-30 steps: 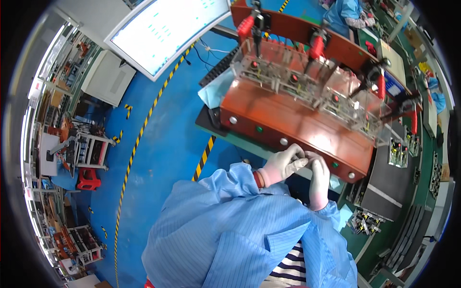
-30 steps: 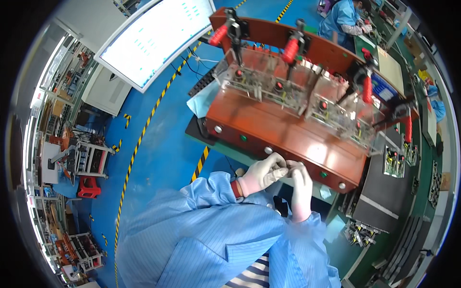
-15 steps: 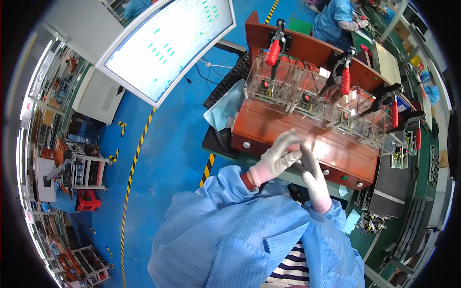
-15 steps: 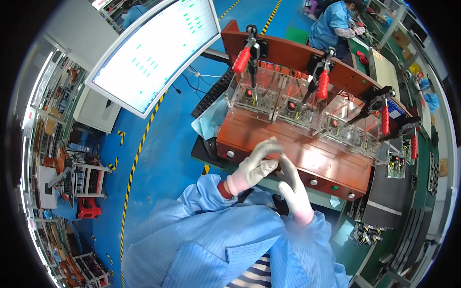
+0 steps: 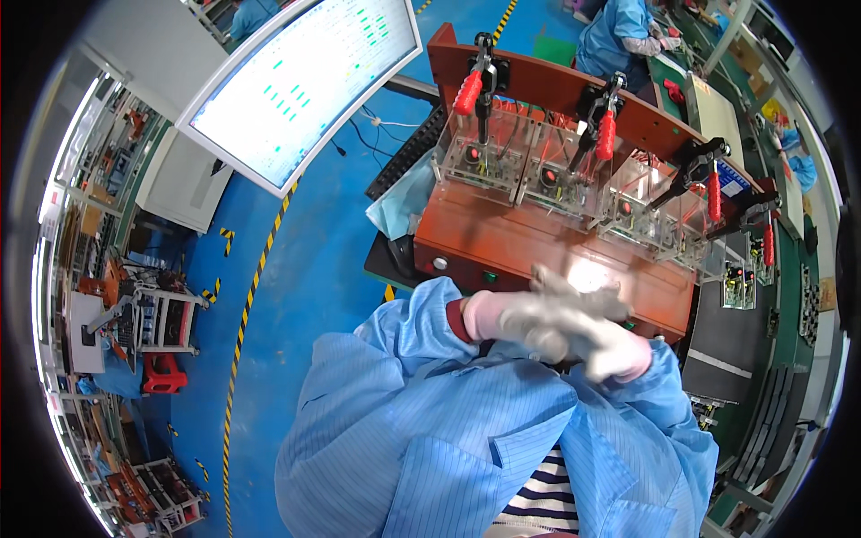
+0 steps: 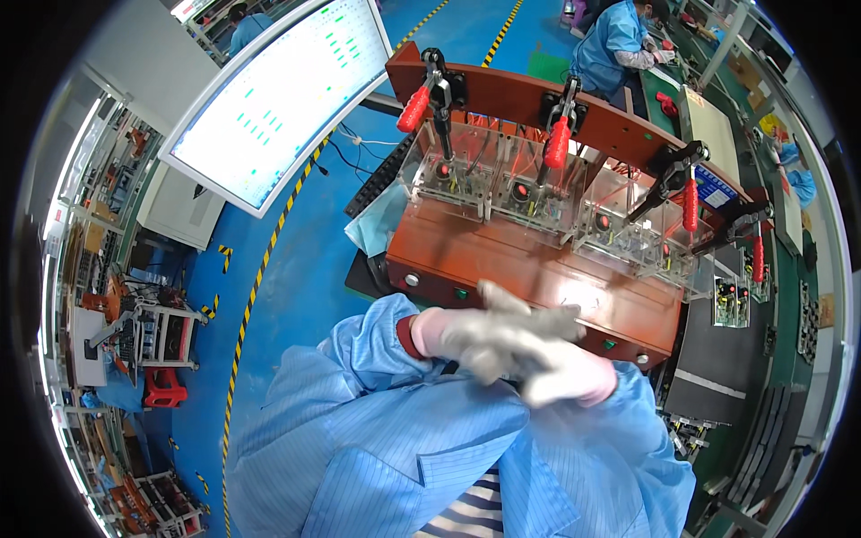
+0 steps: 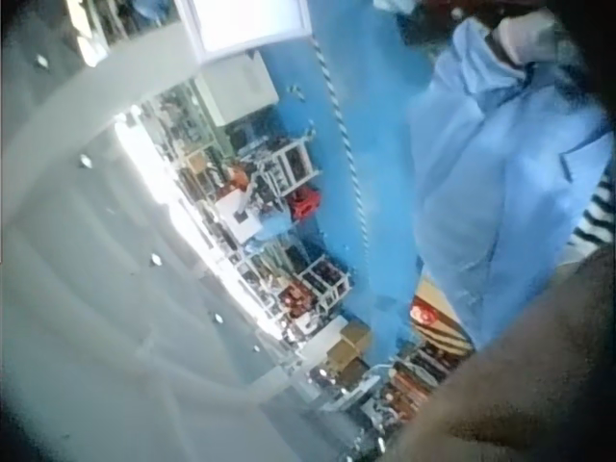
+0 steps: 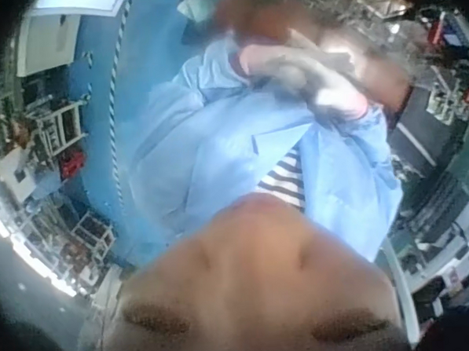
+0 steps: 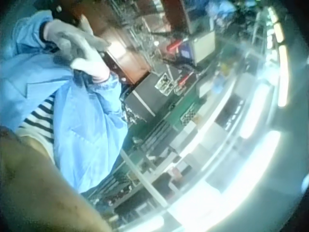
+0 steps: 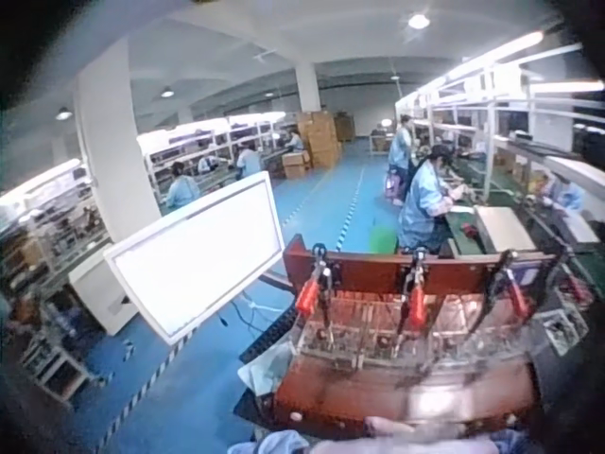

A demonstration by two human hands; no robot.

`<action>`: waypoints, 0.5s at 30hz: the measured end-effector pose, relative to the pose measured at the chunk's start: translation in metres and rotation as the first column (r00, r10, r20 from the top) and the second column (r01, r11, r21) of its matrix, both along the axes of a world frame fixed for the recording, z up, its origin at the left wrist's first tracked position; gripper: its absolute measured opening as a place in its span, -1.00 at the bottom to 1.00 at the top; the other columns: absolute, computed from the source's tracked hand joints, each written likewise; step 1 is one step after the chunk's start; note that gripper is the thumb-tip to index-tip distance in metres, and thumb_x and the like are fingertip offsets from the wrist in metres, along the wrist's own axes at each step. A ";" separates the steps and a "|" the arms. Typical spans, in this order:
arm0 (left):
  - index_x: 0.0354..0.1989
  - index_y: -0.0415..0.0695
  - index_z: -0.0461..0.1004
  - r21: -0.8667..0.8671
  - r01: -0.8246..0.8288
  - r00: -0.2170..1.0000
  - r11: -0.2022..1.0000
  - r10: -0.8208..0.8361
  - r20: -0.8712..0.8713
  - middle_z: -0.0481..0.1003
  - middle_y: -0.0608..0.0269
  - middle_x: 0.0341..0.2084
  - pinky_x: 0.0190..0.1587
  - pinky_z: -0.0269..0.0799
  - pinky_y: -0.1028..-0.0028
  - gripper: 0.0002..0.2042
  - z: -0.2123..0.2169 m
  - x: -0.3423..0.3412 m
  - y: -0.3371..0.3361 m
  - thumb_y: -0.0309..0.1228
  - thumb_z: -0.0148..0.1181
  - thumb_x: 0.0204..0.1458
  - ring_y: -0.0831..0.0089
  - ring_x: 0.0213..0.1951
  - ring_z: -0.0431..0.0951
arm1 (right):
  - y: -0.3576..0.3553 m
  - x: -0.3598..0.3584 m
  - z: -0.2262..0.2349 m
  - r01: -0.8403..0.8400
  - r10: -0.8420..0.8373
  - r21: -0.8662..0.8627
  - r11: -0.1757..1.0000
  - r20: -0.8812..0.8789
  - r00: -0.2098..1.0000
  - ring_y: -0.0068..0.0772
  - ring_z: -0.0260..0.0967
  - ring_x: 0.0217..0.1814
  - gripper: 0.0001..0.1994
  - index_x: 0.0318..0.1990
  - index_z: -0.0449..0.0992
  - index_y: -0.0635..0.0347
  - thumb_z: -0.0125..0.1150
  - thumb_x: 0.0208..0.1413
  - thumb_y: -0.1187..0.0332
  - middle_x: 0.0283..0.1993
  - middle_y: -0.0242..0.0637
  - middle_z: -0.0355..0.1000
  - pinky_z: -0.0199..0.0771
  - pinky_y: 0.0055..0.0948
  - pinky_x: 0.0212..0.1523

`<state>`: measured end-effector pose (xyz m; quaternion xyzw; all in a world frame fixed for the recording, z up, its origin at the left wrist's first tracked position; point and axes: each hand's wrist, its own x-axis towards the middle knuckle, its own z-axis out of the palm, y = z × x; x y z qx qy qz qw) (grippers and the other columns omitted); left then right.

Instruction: The person puts on gloves, loads circuit boards into a testing fixture, presses the buttons on the testing machine, and unloads the boards onto the conveyor table.

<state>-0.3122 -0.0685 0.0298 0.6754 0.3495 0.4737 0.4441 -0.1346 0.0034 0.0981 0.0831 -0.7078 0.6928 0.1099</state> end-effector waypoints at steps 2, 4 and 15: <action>0.37 -0.08 0.16 0.015 -0.141 0.981 0.990 0.141 -0.130 0.27 0.03 0.26 -0.01 0.42 0.35 -0.37 -0.008 -0.007 0.003 -0.05 0.10 0.19 0.22 0.22 0.34 | -0.011 -0.015 -0.021 0.198 -0.200 0.040 0.979 0.035 0.979 0.08 0.04 0.41 -0.30 0.30 0.27 0.23 0.27 0.11 -0.01 0.40 0.06 0.07 0.05 -0.13 0.37; 0.36 -0.07 0.18 0.058 -0.290 0.920 0.955 0.295 -0.257 0.28 0.04 0.26 -0.02 0.43 0.34 -0.37 -0.017 -0.001 0.006 -0.04 0.10 0.19 0.22 0.21 0.36 | -0.008 -0.026 -0.037 0.376 -0.381 0.089 0.922 0.046 0.923 0.04 0.07 0.40 -0.40 0.27 0.32 0.21 0.24 0.16 0.08 0.38 0.04 0.12 0.09 -0.15 0.35; -0.30 -0.12 0.52 -0.048 -0.823 0.478 0.567 0.645 -0.596 0.55 0.16 -0.38 -0.32 0.39 0.29 -0.63 -0.070 -0.040 0.001 -0.02 0.05 0.15 0.13 -0.42 0.53 | 0.031 -0.017 -0.138 0.831 -0.864 0.291 0.475 0.333 0.377 -0.45 0.34 -0.39 -0.78 -0.16 0.57 0.27 0.09 0.20 0.32 -0.36 -0.32 0.50 0.36 -0.51 -0.32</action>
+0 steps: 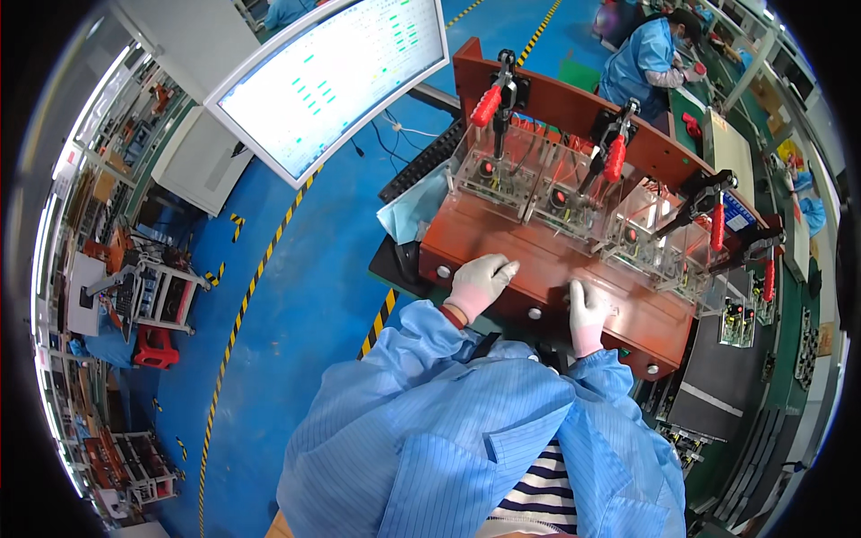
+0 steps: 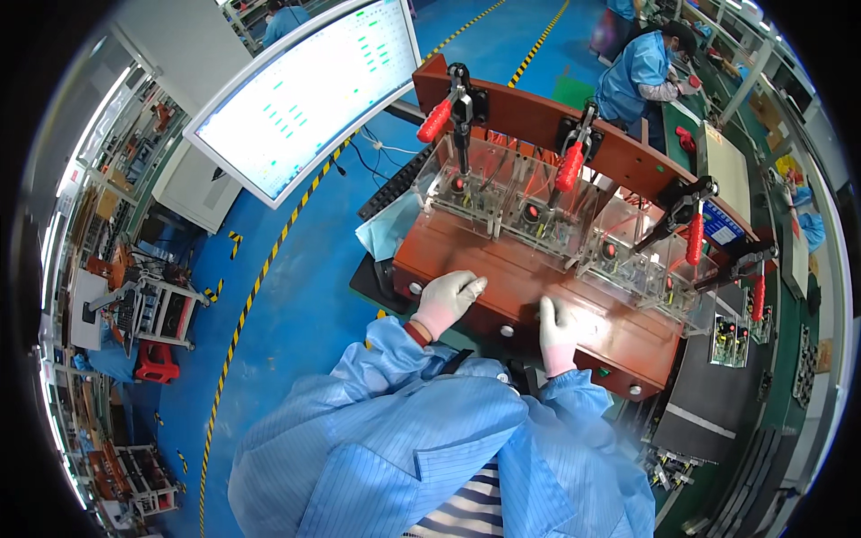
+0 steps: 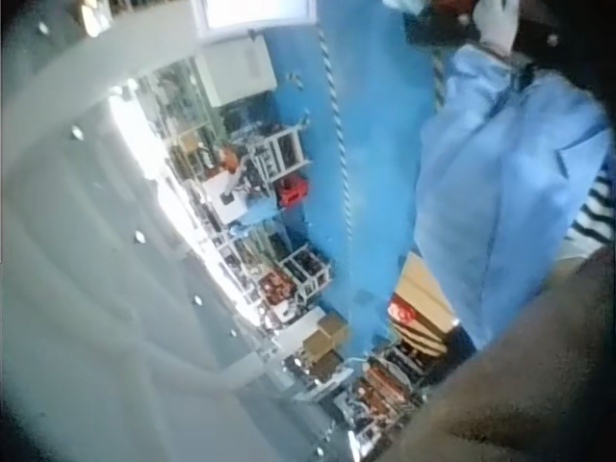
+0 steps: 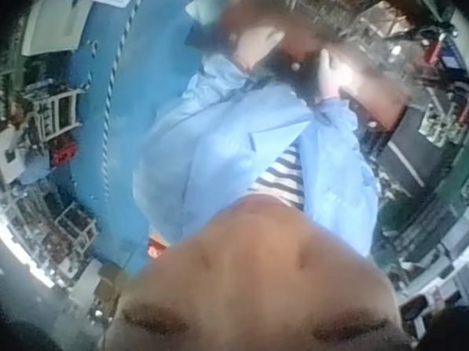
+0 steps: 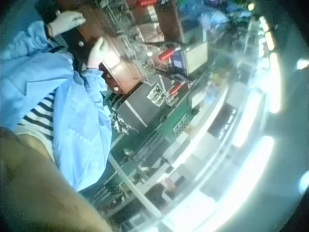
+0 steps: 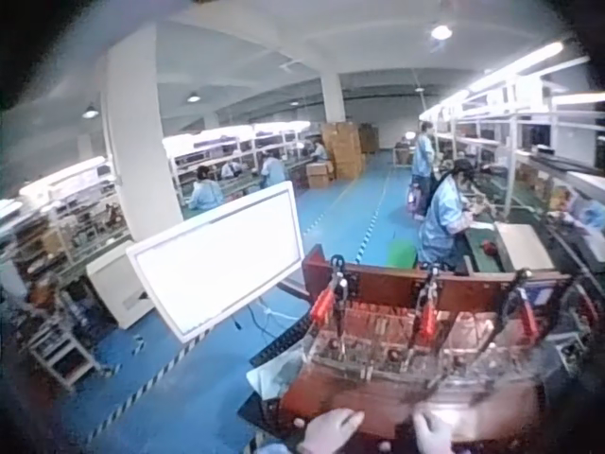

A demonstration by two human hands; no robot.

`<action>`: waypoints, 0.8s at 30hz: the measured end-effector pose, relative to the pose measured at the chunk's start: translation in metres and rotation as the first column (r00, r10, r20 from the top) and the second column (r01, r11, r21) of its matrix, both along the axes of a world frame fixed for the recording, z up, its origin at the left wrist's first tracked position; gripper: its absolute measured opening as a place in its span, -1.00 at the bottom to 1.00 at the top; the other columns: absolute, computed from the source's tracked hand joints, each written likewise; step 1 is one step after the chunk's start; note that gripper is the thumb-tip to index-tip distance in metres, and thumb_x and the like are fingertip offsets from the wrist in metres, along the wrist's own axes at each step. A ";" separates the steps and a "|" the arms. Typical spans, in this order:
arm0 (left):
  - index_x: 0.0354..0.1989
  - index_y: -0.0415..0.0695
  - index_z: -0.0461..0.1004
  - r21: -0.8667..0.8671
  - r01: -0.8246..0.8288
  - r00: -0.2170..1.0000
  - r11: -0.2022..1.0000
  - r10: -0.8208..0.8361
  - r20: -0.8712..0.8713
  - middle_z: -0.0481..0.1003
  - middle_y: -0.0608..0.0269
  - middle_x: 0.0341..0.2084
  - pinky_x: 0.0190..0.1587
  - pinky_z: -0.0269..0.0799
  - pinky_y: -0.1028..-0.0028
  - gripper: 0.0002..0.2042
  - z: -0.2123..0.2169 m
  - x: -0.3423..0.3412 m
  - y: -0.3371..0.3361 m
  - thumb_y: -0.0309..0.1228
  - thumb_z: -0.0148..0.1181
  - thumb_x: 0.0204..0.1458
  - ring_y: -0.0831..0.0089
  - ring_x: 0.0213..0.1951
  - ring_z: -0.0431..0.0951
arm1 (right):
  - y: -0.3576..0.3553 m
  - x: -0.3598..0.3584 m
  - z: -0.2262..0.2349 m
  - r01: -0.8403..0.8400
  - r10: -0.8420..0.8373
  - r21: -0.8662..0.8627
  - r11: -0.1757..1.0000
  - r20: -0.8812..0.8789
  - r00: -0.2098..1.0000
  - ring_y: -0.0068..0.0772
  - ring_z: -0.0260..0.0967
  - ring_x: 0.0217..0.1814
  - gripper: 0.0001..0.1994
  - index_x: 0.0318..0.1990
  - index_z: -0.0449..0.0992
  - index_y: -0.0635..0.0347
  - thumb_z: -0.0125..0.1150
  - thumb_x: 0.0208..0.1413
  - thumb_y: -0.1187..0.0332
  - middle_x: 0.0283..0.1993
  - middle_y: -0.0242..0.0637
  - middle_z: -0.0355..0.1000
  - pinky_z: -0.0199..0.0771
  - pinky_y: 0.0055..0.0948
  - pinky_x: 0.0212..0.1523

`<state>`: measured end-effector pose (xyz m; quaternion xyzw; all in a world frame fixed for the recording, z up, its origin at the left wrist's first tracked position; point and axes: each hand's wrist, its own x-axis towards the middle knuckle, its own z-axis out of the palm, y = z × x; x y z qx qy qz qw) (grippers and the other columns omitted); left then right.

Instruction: The person puts on gloves, loads circuit boards into a testing fixture, presses the buttons on the testing machine, and unloads the boards onto the conveyor table.

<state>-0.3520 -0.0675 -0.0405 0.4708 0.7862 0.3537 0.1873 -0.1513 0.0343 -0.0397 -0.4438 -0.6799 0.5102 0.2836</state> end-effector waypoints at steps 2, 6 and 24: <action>-0.44 -0.11 0.50 0.029 -0.029 0.980 0.999 0.034 -0.197 0.53 0.19 -0.49 -0.39 0.35 0.26 -0.63 -0.007 0.005 0.008 -0.03 0.06 0.14 0.12 -0.46 0.51 | 0.005 0.004 -0.014 0.072 -0.076 0.115 0.991 0.026 0.997 -0.48 0.29 -0.47 -0.80 -0.24 0.58 0.27 0.10 0.19 0.32 -0.45 -0.35 0.47 0.31 -0.51 -0.40; -0.56 -0.09 0.47 0.084 -0.012 0.935 0.996 0.041 -0.352 0.52 0.24 -0.56 -0.46 0.32 0.24 -0.62 -0.017 0.008 0.020 -0.05 0.07 0.12 0.11 -0.51 0.48 | 0.006 0.007 -0.024 0.085 -0.099 0.274 0.958 0.034 0.995 -0.48 0.28 -0.51 -0.80 -0.29 0.58 0.28 0.11 0.19 0.32 -0.51 -0.35 0.46 0.28 -0.51 -0.43; -0.64 -0.06 0.45 0.236 0.047 0.890 0.971 0.067 -0.451 0.48 0.26 -0.63 -0.51 0.32 0.25 -0.64 -0.026 0.009 0.028 -0.09 0.11 0.08 0.13 -0.55 0.48 | 0.004 0.004 -0.027 0.080 -0.132 0.403 0.912 0.103 0.986 -0.44 0.31 -0.49 -0.82 -0.29 0.58 0.29 0.12 0.20 0.36 -0.49 -0.30 0.48 0.31 -0.53 -0.39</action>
